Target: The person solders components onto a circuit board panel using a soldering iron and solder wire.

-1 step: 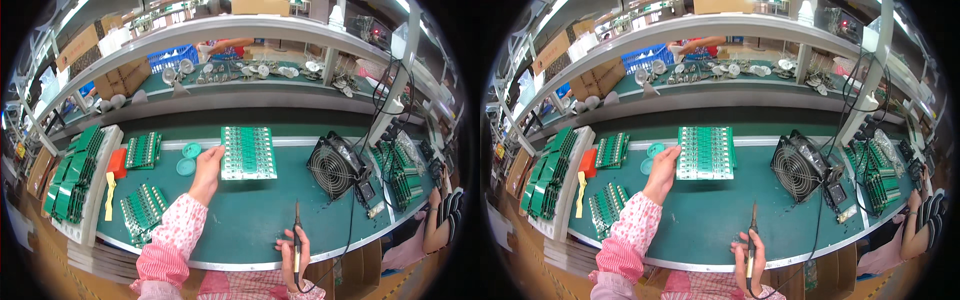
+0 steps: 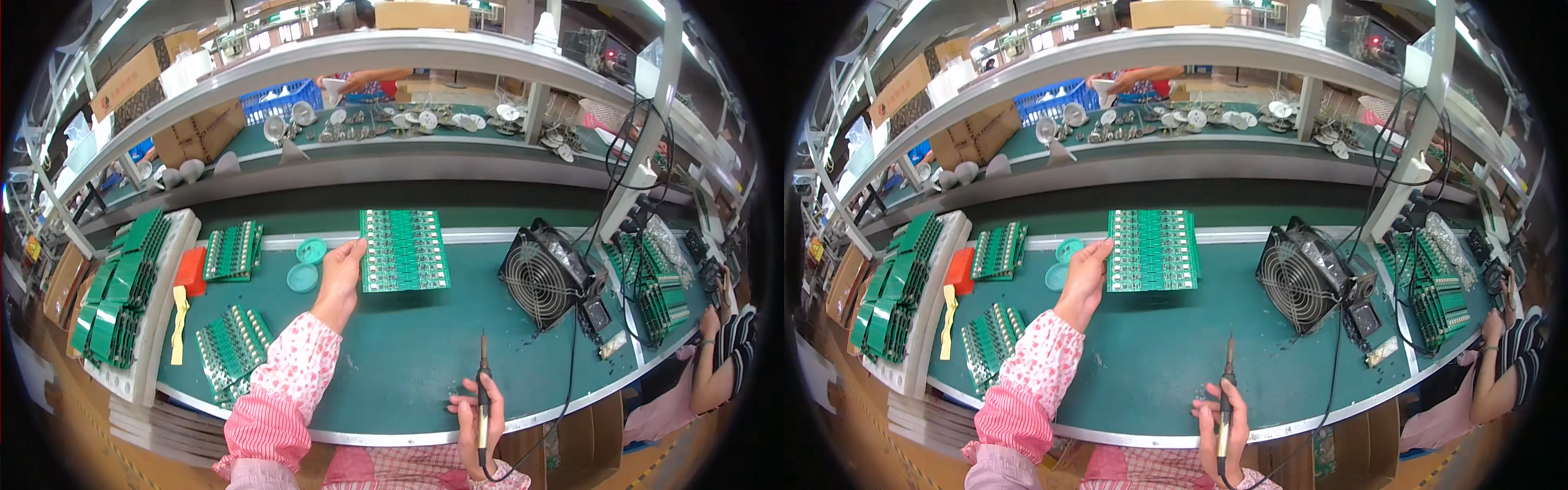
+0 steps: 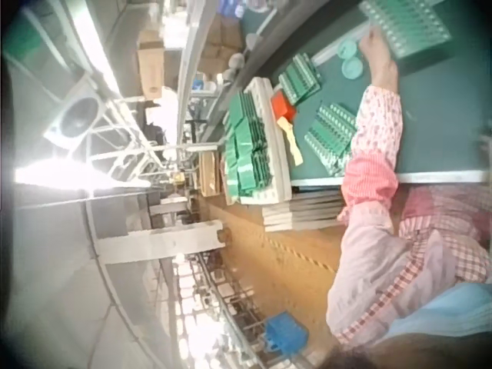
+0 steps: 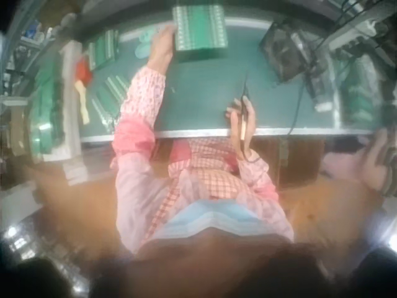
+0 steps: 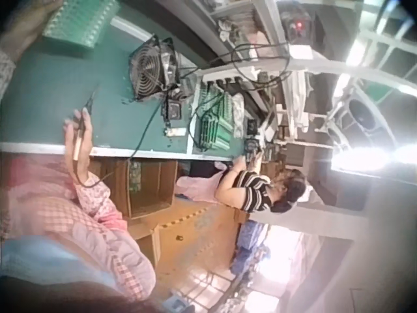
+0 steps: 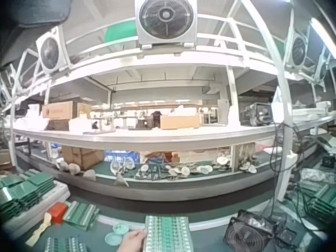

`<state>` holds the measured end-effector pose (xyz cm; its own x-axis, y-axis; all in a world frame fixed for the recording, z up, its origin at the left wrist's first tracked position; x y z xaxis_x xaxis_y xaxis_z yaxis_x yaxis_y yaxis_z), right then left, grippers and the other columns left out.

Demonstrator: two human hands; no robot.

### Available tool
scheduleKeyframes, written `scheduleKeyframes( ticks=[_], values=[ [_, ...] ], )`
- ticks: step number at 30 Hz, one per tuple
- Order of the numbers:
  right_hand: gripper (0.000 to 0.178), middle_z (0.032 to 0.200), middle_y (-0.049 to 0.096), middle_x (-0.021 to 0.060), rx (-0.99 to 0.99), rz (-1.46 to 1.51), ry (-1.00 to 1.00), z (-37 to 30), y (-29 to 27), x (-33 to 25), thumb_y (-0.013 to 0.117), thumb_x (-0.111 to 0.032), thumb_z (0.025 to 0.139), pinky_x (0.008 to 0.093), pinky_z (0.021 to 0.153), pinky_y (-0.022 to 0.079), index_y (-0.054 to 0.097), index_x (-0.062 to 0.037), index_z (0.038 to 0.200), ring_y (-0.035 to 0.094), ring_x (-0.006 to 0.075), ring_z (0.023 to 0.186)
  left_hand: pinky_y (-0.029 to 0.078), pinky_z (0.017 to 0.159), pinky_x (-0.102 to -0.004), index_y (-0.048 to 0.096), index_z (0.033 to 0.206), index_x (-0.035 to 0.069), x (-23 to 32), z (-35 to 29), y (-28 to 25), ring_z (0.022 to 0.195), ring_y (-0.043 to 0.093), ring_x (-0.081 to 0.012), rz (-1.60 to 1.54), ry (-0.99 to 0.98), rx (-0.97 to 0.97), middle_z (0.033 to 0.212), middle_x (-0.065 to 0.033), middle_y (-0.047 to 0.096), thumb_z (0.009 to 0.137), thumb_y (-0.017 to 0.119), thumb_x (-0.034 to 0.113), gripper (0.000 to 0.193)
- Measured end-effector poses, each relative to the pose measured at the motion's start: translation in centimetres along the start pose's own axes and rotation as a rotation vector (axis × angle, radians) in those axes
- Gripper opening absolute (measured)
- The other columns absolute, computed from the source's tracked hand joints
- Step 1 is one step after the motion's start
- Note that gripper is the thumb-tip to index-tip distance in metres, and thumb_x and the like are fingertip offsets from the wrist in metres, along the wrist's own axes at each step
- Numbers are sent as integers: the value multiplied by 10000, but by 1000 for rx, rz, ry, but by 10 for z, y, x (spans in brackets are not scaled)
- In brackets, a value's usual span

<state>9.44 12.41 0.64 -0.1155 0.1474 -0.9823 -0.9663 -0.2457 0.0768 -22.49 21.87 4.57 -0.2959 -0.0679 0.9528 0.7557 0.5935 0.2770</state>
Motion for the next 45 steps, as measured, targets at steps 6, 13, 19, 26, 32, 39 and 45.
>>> scheduleKeyframes(
  ticks=[6, 13, 19, 26, 32, 39, 45],
  values=[
    [510, 1249, 549, 231, 31, 30, 26, -5, -3, 7, 548, -32, 964, 322, 787, 593, 338, 46, 1422, 664, 189, 931, 532, 762, -291, 639, 1134, -44, -29, 64, 1, 864, 661, -148, 28, 73, 169, 1012, -88, 703, 1008, 551, 142, 241],
    [283, 1066, 650, 176, 166, 205, 45, -3, 5, -8, 621, -39, 914, 336, 632, 510, 599, 1, 1194, 652, 218, 783, 487, 722, -307, 695, 914, 15, -2, 53, -5, 786, 625, -139, 766, 300, 426, 838, -71, 701, 928, 663, 228, 216],
    [482, 1226, 577, 228, -41, 77, 27, -2, -2, -1, 559, -19, 959, 328, 800, 587, 375, 71, 1396, 674, 207, 937, 420, 649, -422, 507, 777, 10, 87, -15, -4, 702, 524, -337, 1133, 926, 351, 788, -150, 548, 940, 593, 189, 257],
    [495, 1248, 549, 177, -103, 138, 30, -5, 0, -5, 519, -23, 973, 293, 814, 547, 358, 37, 1437, 618, 152, 916, 400, 553, -404, 623, 861, 33, 310, -178, 47, 630, 571, -314, 1717, 1874, 318, 800, -153, 610, 969, 581, 185, 191],
    [483, 1249, 578, 143, -50, -17, -45, -4, -3, -10, 507, -68, 981, 271, 796, 521, 398, -10, 1447, 603, 130, 914, 424, 620, -403, 621, 908, 36, 298, -250, -50, 691, 586, -306, 2080, 1412, 436, 834, -150, 620, 962, 575, 195, 174],
    [422, 1233, 601, 135, -80, -74, -104, -5, 4, -5, 512, -61, 993, 277, 813, 522, 451, -12, 1407, 614, 132, 925, 458, 713, -402, 617, 974, 39, 278, -294, -106, 776, 606, -295, 2270, 985, 517, 881, -146, 635, 952, 566, 209, 179],
    [396, 1189, 624, 136, -94, -72, -121, -11, 6, -4, 509, -58, 990, 283, 790, 526, 479, -8, 1382, 620, 136, 892, 487, 794, -400, 614, 1031, 42, 295, -296, -99, 850, 623, -286, 2416, 822, 590, 922, -142, 648, 943, 559, 221, 207]
  ],
)
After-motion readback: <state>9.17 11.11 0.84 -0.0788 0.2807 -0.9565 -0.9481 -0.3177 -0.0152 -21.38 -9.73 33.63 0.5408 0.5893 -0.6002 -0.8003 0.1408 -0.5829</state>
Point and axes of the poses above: each hand's wrist, its own z-axis towards the middle knuckle, its own y-axis out of the palm, x = y × z, the point moved 3 cm from there along z, towards the middle knuckle
